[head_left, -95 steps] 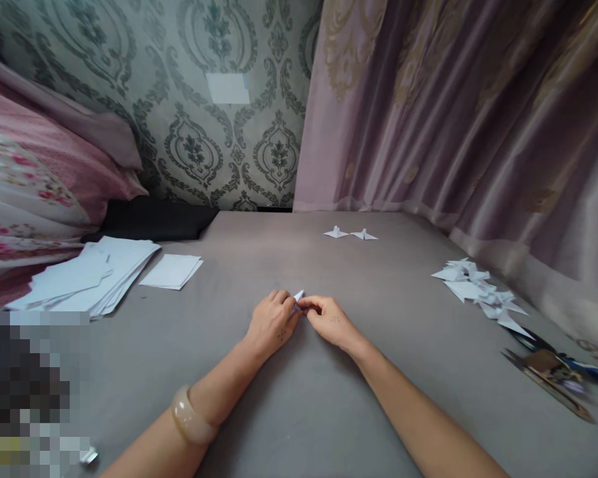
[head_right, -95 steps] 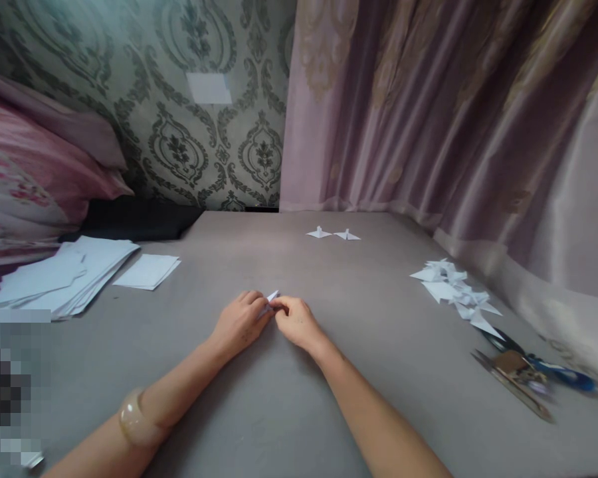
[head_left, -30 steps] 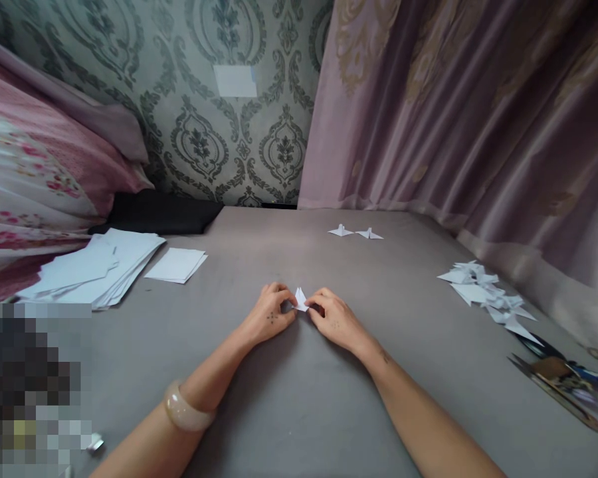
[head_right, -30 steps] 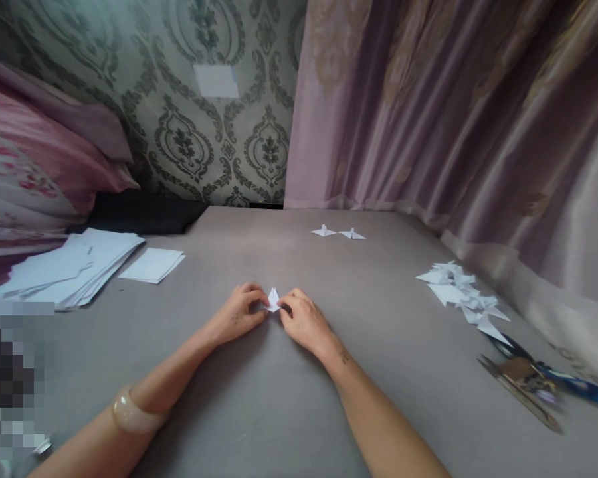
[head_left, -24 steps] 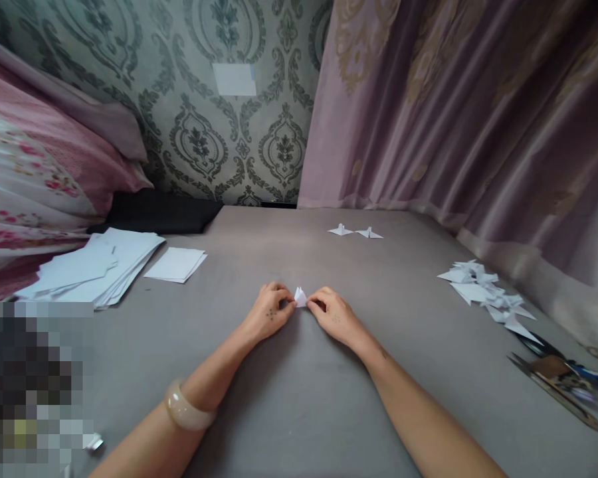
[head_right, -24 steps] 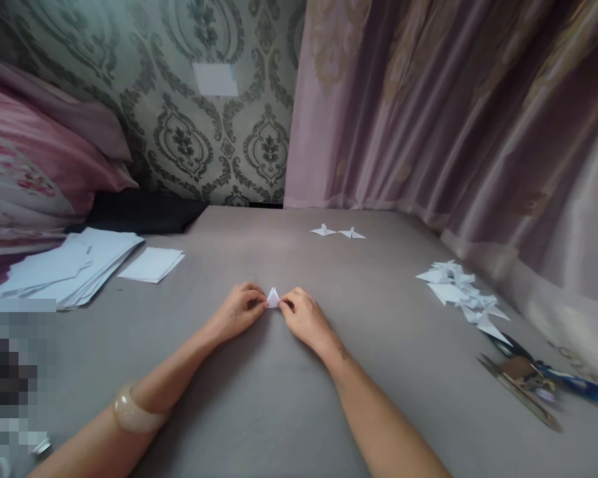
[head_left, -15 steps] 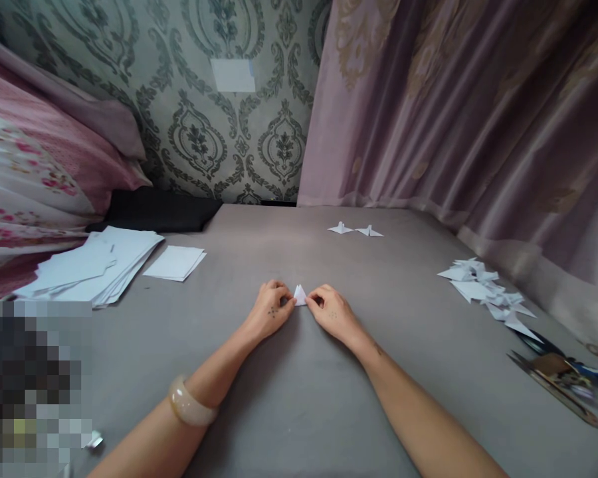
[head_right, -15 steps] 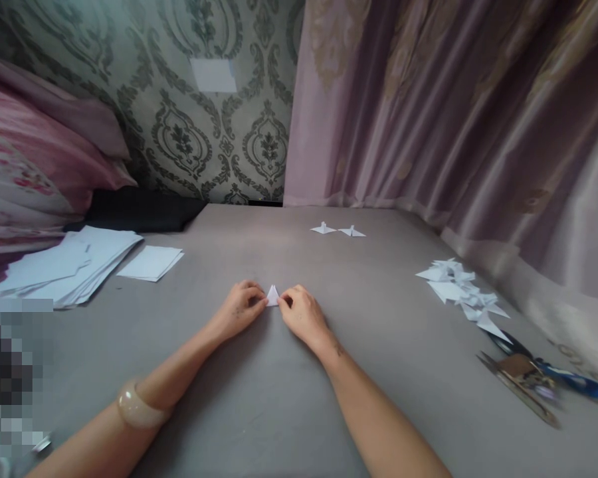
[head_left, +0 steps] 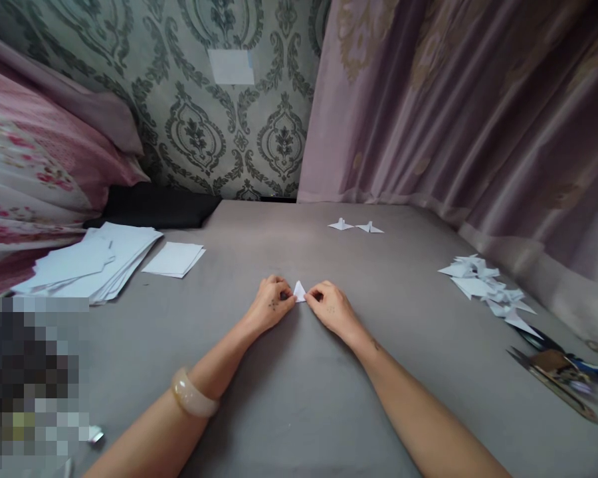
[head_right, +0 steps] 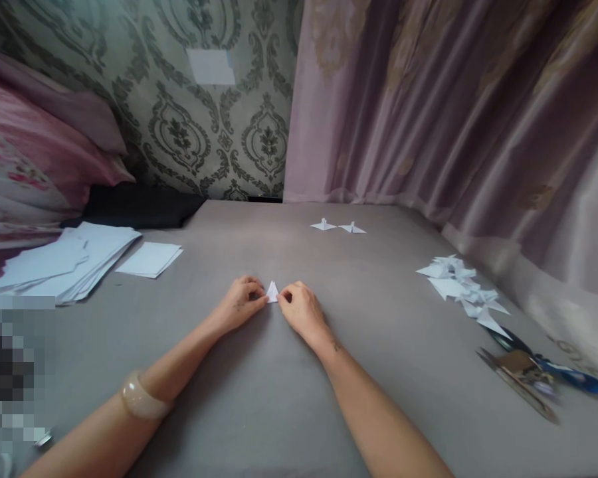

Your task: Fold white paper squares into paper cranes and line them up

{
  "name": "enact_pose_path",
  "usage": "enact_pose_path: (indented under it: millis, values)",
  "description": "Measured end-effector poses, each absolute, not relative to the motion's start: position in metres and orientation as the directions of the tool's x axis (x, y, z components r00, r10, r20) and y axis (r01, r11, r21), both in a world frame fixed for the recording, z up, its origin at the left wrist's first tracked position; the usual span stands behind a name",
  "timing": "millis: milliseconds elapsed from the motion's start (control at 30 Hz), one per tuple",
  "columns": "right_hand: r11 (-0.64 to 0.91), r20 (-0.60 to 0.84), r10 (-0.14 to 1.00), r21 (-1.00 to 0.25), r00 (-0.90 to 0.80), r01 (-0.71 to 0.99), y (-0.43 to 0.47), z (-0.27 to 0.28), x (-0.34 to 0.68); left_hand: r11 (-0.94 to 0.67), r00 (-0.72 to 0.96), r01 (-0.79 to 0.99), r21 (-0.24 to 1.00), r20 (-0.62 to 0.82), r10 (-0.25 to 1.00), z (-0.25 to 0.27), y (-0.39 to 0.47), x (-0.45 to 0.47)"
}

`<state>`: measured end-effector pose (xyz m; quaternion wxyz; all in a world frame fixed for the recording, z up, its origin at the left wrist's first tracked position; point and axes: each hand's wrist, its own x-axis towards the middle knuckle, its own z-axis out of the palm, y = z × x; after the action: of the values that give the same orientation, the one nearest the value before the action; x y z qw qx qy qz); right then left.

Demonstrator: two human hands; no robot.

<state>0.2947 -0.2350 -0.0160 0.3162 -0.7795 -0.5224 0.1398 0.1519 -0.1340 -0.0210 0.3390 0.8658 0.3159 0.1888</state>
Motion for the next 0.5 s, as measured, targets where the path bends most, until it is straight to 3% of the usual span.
enact_pose_path:
  millis: [300, 400, 500]
  values:
    - [-0.265, 0.092, 0.913, -0.606, 0.398, 0.750, -0.237, -0.014, 0.294, -0.621, 0.739, 0.423, 0.661, 0.145, 0.658, -0.030, -0.131, 0.152]
    - [-0.233, 0.132, 0.921, -0.570, 0.367, 0.788, -0.240, -0.013, 0.291, -0.691, 0.729, 0.436, 0.576, 0.223, 0.647, -0.031, -0.135, 0.152]
    - [-0.203, 0.160, 0.931, -0.517, 0.327, 0.832, -0.244, -0.011, 0.286, -0.812, 0.791, 0.415, 0.410, 0.280, 0.545, -0.024, -0.148, 0.153]
